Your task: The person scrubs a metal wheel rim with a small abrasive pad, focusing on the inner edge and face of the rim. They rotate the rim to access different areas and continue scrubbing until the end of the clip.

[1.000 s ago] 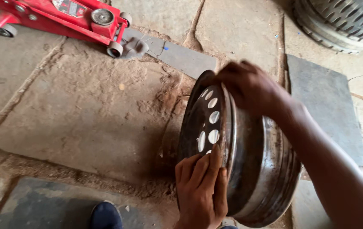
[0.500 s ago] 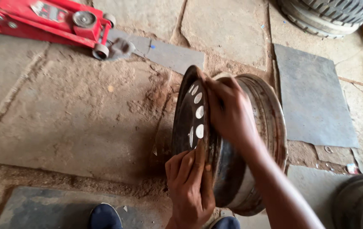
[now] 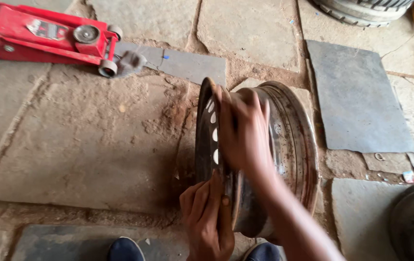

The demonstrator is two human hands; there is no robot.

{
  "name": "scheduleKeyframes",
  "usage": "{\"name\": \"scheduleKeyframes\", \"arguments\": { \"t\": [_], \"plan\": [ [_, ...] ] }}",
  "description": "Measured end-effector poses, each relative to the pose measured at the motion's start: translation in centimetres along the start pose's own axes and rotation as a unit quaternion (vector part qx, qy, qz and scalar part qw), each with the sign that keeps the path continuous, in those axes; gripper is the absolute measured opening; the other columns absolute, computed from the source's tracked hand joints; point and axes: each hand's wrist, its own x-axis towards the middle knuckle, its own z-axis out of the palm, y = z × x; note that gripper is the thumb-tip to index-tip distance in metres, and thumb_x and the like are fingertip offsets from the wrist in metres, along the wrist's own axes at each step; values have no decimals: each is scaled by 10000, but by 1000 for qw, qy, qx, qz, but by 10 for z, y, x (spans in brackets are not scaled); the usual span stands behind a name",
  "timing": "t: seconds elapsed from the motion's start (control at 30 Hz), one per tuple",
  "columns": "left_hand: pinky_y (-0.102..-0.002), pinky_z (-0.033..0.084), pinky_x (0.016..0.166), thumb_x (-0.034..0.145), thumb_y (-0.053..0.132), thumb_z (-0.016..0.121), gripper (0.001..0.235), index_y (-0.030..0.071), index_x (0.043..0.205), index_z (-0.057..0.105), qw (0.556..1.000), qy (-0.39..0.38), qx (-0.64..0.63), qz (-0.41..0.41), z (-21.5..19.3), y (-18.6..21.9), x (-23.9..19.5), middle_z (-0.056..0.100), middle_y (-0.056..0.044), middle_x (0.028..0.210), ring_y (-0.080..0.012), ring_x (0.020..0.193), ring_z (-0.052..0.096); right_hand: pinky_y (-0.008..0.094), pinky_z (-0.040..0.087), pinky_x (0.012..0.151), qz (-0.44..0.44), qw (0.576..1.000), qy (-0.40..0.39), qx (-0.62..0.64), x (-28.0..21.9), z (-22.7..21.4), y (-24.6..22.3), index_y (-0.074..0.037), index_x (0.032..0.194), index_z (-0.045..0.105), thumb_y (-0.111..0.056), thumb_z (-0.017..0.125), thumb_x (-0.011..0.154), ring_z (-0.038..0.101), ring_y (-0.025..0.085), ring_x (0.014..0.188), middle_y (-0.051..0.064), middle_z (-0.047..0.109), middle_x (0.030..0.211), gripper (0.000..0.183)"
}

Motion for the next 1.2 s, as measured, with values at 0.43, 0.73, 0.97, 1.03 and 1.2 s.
{"name": "scheduleKeyframes", "arguments": {
  "t": [0.43, 0.73, 0.97, 1.03, 1.2],
  "plan": [
    [-443, 405, 1030, 1038, 135, 452, 443, -93, 1402, 557, 999, -12, -14, 29, -9, -3, 0, 663, -200, 1257, -339, 1151, 565, 381, 493, 538, 423, 885, -97, 168, -60, -64, -70, -25, 1125, 733, -142, 591, 955, 604, 197, 583, 118, 680, 709, 250],
    [-438, 445, 961, 1010, 145, 477, 398, -47, 1326, 624, 999, -12, -19, -35, -12, -2, 38, 680, -168, 1127, -294, 1053, 626, 476, 532, 885, 179, 981, -18, 79, -60, -21, -30, -20, 1218, 720, -111, 596, 1001, 760, 254, 818, 151, 786, 995, 265],
    [-371, 556, 872, 1073, 153, 440, 289, 6, 1052, 688, 993, -11, -103, -51, 19, -29, 71, 677, -124, 991, -228, 915, 651, 604, 463, 1007, 145, 984, -30, 100, -71, -29, -35, 28, 1200, 698, -68, 558, 957, 765, 289, 821, 179, 775, 961, 297],
    [-377, 558, 888, 1096, 148, 443, 281, -18, 1096, 670, 996, 11, -86, -21, 20, -27, 64, 668, -130, 1013, -244, 933, 647, 617, 490, 1019, 61, 995, -40, 63, -54, -19, -19, -17, 1050, 726, -87, 541, 1035, 767, 234, 709, 150, 772, 901, 198],
    [-463, 474, 965, 1062, 135, 465, 302, -52, 1211, 649, 1000, 25, -6, 12, 5, -6, 66, 647, -203, 1185, -342, 1089, 629, 379, 583, 483, 207, 960, -184, 33, 40, 25, 40, -22, 844, 735, -173, 512, 1050, 628, 187, 436, 101, 715, 685, 340]
  ]
}}
